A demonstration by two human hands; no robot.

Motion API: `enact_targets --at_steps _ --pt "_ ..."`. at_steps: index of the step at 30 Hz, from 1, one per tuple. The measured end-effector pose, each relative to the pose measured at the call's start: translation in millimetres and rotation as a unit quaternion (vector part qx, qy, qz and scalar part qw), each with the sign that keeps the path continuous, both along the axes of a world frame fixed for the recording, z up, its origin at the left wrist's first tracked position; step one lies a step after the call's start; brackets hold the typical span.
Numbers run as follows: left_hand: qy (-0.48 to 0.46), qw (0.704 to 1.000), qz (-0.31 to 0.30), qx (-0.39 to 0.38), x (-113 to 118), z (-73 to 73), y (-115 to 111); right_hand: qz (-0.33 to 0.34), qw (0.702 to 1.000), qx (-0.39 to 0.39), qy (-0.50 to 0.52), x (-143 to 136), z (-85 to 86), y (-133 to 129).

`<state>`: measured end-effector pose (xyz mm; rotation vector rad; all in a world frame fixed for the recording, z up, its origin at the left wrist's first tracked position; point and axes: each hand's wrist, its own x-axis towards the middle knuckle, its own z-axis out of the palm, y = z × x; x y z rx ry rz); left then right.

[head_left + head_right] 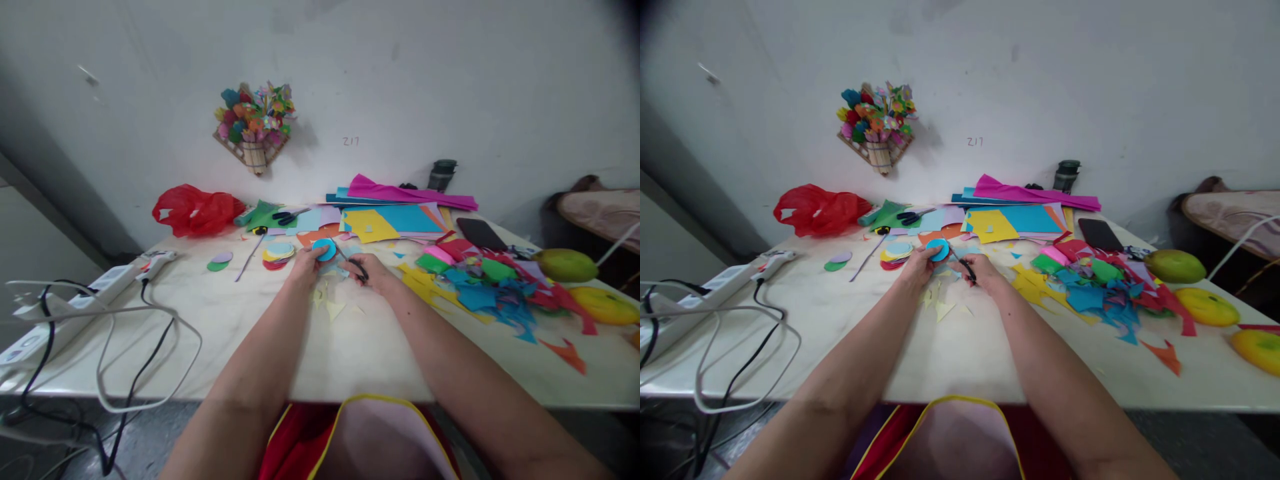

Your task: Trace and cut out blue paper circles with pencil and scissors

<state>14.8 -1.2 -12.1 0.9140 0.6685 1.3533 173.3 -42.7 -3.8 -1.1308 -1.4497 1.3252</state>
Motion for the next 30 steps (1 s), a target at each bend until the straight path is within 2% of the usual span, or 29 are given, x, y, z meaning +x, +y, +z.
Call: enact_targets --at_steps 15,30 --pt "-0.007 1.0 0.002 -0.009 -0.2 2.5 -1.0 -0.017 1.0 0.004 -0.019 -2.2 5.3 -2.9" --pt "-0.01 0.999 0.022 -0.028 0.2 5.2 -2.7 -0.016 0.999 0.006 -0.03 -1.4 2.2 0.4"
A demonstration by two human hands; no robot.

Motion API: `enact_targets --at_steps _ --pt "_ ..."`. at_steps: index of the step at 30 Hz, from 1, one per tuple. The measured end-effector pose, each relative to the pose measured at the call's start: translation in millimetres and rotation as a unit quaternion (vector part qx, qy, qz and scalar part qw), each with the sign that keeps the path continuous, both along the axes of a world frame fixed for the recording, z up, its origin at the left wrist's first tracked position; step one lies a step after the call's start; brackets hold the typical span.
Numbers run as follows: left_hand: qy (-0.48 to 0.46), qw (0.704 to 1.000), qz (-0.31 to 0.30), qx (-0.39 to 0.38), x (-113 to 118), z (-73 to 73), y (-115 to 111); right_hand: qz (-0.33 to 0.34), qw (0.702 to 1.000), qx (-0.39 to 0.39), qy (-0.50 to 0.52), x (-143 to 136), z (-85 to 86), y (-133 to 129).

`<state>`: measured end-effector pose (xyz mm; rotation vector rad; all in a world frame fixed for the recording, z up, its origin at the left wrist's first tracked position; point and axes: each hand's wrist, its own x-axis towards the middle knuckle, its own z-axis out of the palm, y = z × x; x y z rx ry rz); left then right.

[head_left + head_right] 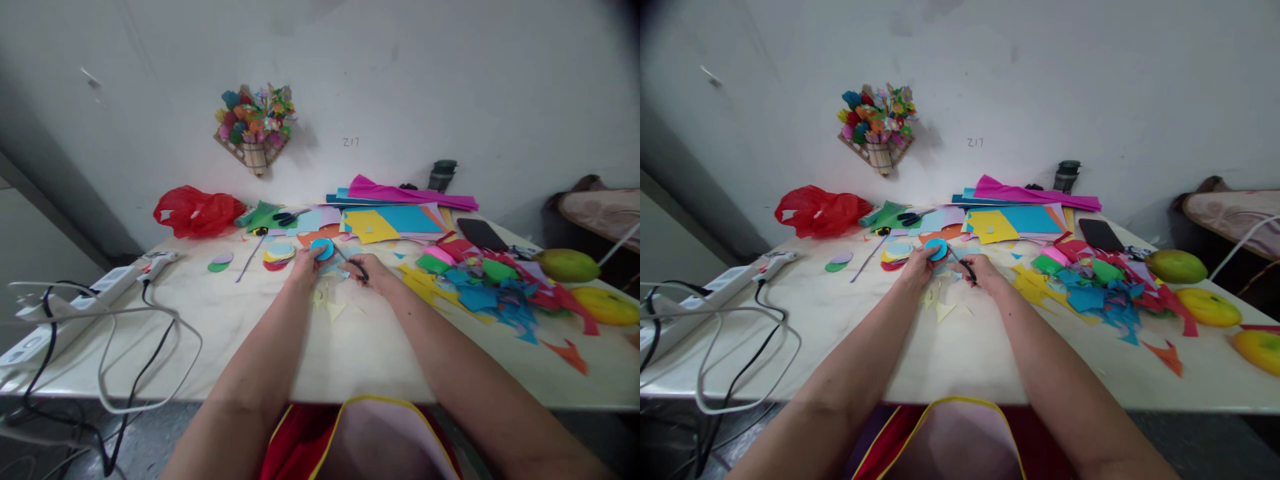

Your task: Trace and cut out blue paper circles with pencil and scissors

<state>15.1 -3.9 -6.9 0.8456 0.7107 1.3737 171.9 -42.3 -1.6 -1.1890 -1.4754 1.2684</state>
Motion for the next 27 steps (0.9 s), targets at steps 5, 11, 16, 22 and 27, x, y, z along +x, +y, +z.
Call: enact_targets --at_steps 5,11,16,22,27 --pt "0.005 1.0 -0.008 0.008 -0.7 0.1 -0.3 0.01 1.0 -0.002 0.014 1.4 -2.6 1.0" --pt "0.003 1.0 -0.012 0.017 -1.1 -2.8 1.6 0.008 0.999 -0.022 0.036 0.9 -0.5 -1.2" --pt "0.009 0.999 -0.024 0.029 0.0 -3.5 1.4 0.006 0.998 -0.04 0.051 0.1 -0.7 -1.2" --pt "0.013 0.999 -0.029 0.03 0.4 -4.2 2.3 0.015 0.999 -0.019 0.041 1.6 -1.5 -0.4" --pt "0.008 0.999 -0.026 0.028 -0.4 -5.0 3.4 0.004 0.999 -0.016 0.031 1.4 1.8 -2.7"
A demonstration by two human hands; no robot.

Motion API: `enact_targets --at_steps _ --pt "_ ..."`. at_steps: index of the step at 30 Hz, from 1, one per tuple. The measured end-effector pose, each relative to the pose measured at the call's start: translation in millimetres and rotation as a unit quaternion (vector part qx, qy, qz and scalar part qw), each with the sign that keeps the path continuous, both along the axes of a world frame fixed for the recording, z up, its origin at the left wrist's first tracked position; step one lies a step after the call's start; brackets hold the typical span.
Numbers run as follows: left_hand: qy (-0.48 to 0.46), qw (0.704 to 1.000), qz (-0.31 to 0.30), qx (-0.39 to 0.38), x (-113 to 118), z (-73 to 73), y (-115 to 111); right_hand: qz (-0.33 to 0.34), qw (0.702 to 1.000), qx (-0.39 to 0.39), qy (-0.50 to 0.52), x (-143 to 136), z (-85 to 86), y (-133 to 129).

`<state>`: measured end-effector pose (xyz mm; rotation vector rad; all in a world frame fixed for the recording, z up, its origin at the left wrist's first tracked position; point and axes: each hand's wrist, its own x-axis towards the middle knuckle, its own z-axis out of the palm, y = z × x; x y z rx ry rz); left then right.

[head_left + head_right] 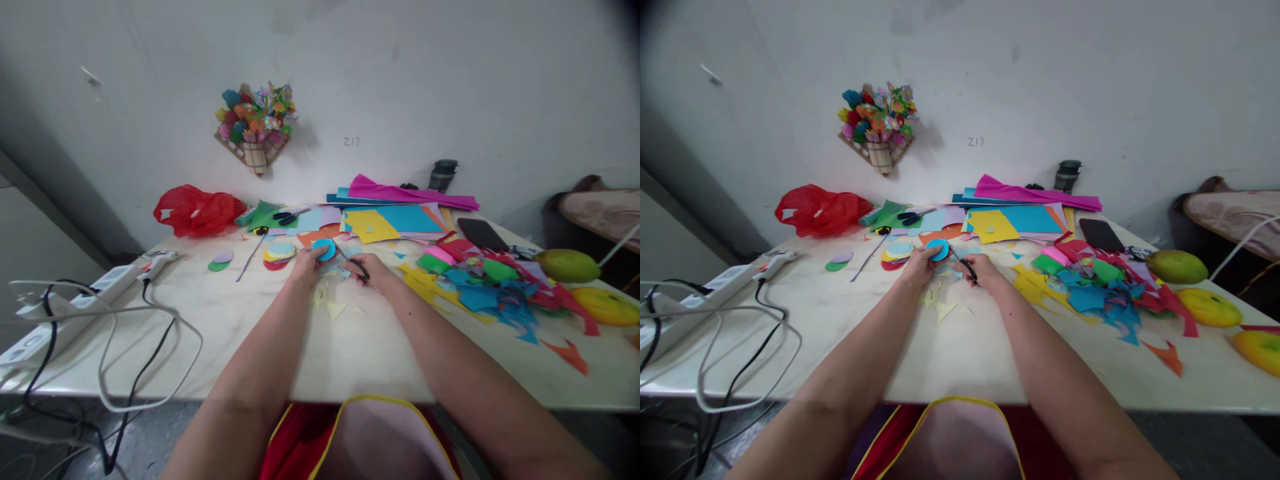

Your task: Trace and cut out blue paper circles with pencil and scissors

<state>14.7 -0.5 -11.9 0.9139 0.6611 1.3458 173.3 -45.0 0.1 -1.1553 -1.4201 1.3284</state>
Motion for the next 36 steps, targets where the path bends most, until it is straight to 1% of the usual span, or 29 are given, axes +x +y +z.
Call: enact_targets --at_steps 6,17,22,27,36 --pt "-0.001 1.0 0.006 -0.004 0.0 2.3 -1.8 0.01 1.0 0.02 -0.011 0.7 -2.1 1.7" --pt "-0.014 0.999 0.021 -0.021 0.1 4.8 -2.9 -0.002 1.0 0.016 -0.025 -1.9 1.6 -0.9" --pt "-0.019 0.999 0.027 -0.03 0.4 6.8 -4.5 0.004 0.999 0.014 -0.033 0.1 -1.6 1.7" --pt "-0.02 0.999 0.028 -0.031 0.5 6.4 -4.0 0.011 1.0 0.014 -0.023 1.9 -6.2 5.7" --pt "-0.014 1.0 0.017 -0.02 -0.4 5.3 -3.5 0.011 1.0 -0.003 0.003 1.4 -6.3 4.6"
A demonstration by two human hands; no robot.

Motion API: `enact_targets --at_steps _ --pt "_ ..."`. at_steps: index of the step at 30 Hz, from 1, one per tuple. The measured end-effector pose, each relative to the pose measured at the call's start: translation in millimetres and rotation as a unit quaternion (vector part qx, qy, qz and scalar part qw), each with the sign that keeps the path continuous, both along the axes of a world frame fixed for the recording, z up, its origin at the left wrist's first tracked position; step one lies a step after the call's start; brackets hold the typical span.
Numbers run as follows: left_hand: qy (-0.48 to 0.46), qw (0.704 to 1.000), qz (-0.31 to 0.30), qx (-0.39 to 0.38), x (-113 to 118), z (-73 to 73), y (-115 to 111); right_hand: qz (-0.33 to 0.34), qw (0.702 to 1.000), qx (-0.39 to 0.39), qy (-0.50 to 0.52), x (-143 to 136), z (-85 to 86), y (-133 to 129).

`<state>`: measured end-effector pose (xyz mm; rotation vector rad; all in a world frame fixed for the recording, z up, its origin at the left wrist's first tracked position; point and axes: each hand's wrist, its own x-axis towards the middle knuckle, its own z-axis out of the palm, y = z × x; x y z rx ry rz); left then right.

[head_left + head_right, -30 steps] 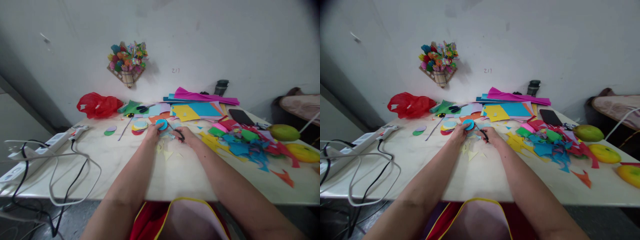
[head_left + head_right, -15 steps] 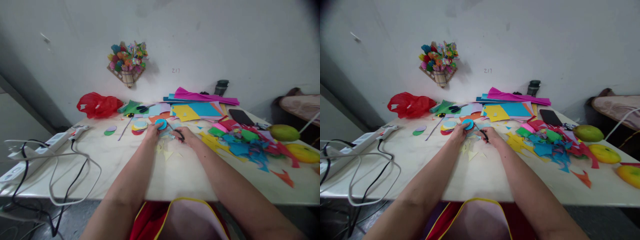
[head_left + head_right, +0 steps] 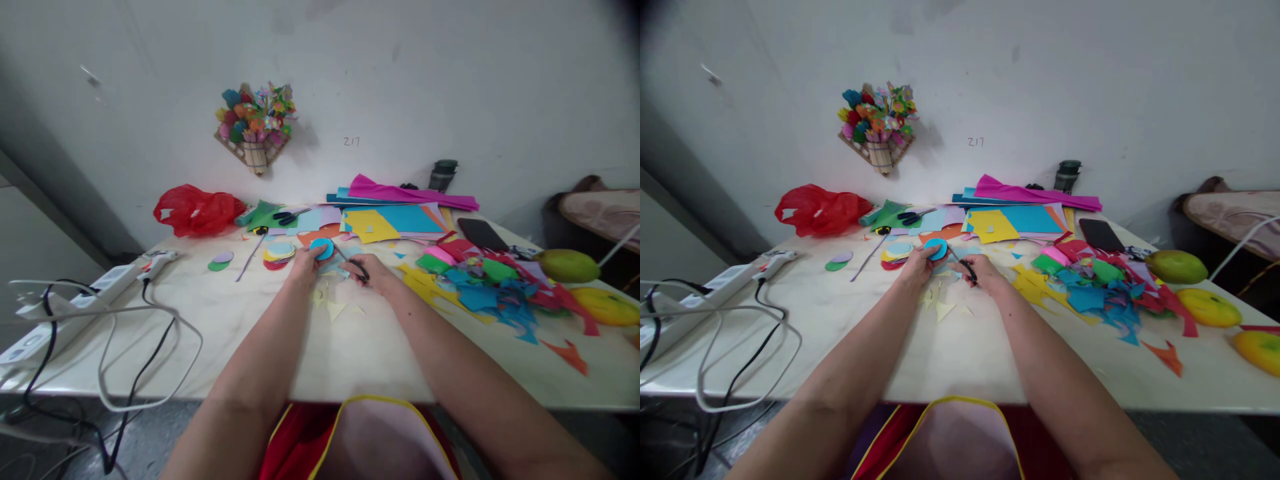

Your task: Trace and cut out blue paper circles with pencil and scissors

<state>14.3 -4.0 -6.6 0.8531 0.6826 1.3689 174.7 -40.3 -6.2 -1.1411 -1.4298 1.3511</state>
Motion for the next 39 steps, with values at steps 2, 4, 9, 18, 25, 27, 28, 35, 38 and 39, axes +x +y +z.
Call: enact_targets --at_steps 2,4,9,18,25,27,28,35,38,39 --pt "0.002 1.0 -0.006 0.007 0.0 -0.9 0.2 -0.002 1.0 -0.013 0.008 -0.3 -0.3 0.8" --pt "0.006 1.0 -0.01 0.014 0.3 -2.1 0.6 -0.003 1.0 -0.025 0.015 -0.7 -0.3 1.2" --pt "0.021 0.999 -0.016 0.02 1.6 -3.4 0.8 -0.001 0.999 -0.032 0.026 -1.4 1.0 -0.3" --pt "0.019 0.999 -0.017 0.02 1.5 -0.8 -1.1 0.001 1.0 0.012 0.004 -0.2 4.1 -4.4" --pt "0.02 1.0 -0.011 0.015 1.3 -0.2 -1.1 -0.005 1.0 0.024 -0.017 -2.3 5.9 -5.3" --pt "0.017 1.0 -0.01 0.015 0.9 -0.8 -0.5 -0.006 1.0 0.018 -0.016 -2.5 5.7 -4.7" --pt "0.015 1.0 -0.01 0.014 0.6 -1.1 -0.3 -0.006 1.0 0.016 -0.015 -2.5 5.5 -4.4" --pt "0.007 1.0 0.002 0.003 0.3 -0.5 -0.7 -0.004 1.0 0.021 -0.02 -2.2 3.0 -2.6" --pt "0.005 1.0 0.009 -0.006 0.2 0.1 -0.7 -0.003 1.0 0.015 -0.023 -2.3 1.9 -2.0" --pt "0.002 1.0 0.01 -0.007 0.2 0.0 -0.5 -0.003 1.0 0.012 -0.022 -2.3 1.4 -1.6"
